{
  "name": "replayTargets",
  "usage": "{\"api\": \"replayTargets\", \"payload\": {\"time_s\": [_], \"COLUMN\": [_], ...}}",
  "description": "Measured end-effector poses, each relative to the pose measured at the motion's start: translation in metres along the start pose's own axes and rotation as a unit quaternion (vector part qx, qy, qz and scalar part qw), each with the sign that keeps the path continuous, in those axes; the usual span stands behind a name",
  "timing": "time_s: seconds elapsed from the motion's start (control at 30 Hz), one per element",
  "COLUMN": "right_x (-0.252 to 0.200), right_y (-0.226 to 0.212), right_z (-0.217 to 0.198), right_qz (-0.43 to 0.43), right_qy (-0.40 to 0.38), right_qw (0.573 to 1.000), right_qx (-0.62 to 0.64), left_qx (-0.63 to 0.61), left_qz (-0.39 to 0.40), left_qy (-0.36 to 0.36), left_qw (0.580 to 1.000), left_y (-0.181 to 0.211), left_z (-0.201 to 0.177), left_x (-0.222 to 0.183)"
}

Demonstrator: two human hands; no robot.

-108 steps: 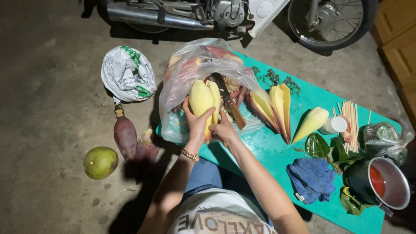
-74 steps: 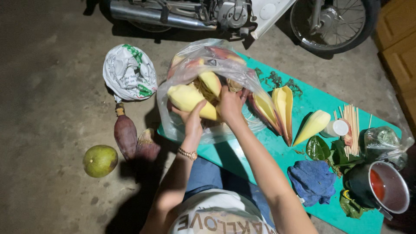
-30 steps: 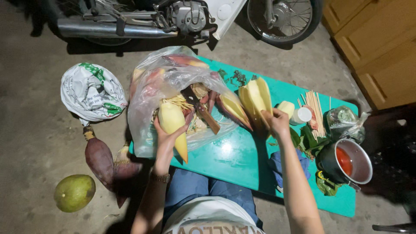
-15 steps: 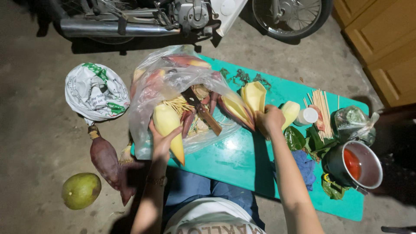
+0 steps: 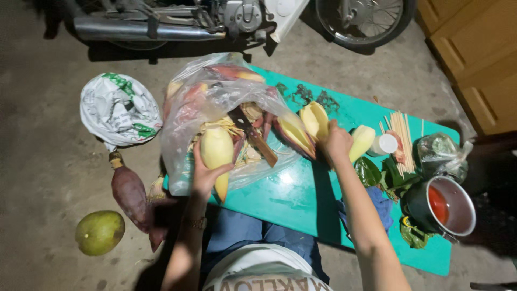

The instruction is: The person sits on the floor and uses a knife to peel the outer layers of banana blossoms, placing the peeled pieces on a green tray. They handle multiple blossoms, removing the outer bracts and inner parts, and arrange them alongside other ingredients.

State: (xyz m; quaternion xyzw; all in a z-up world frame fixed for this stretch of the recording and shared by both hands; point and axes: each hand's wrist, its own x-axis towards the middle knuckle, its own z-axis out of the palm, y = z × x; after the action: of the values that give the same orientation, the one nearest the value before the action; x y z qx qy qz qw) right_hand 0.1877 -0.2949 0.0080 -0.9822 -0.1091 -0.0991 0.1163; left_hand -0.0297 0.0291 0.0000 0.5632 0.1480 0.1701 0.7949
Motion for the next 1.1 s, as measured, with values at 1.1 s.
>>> {"api": "replayTargets", "payload": {"time_s": [1.1], "right_x": [-0.146], "right_y": [-0.095], "right_z": [-0.03], "right_qz": [-0.149], "right_qy": [-0.109], "right_qw": [0.972], "right_qx": [0.144], "left_qx": [0.567], "left_qz": [0.027], "left_qy": [0.058], "left_qw": [0.821], "left_y": [0.021], "left_z": [0.015], "left_x": [0.05]}}
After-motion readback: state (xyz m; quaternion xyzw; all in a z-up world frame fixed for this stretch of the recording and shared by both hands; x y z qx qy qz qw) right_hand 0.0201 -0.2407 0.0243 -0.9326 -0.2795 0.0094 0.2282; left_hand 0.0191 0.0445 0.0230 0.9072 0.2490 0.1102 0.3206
